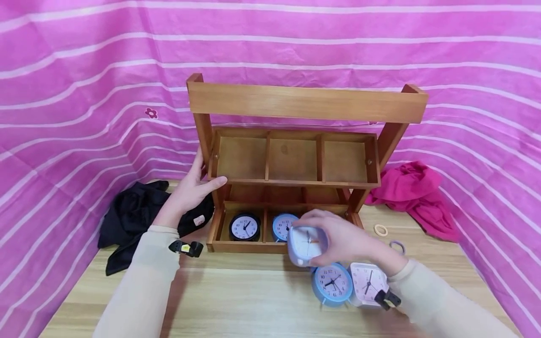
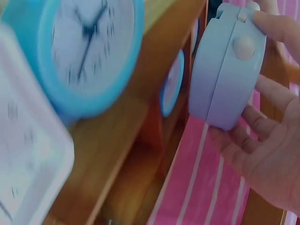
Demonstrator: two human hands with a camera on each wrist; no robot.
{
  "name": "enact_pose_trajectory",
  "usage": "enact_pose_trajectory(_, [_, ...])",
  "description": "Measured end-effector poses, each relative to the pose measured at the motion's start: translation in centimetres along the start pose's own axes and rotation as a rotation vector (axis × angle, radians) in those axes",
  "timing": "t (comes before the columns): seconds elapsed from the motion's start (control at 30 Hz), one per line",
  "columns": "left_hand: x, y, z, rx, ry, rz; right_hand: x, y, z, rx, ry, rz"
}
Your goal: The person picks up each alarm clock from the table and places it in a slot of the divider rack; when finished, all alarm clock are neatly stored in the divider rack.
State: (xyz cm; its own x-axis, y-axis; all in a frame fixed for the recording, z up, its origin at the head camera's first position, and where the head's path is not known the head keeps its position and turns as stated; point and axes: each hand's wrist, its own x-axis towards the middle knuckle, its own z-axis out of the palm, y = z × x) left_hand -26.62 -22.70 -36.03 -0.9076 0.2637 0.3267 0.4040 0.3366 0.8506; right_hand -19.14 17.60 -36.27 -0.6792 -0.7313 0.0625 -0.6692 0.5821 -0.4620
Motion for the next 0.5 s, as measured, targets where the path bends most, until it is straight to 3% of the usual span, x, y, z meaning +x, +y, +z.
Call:
enact_pose_trajectory(0.23, [0.2,0.0,0.1,-0.019,-0.006,0.01,-0.3,4.7,-2.2,0.104,0.043,0.005])
enact_pose_trajectory(0.5, [0.1,0.1,0.1,-0.014,-0.004,0.004,-0.2,8.4,-2.8,0.044,0.023,0.075])
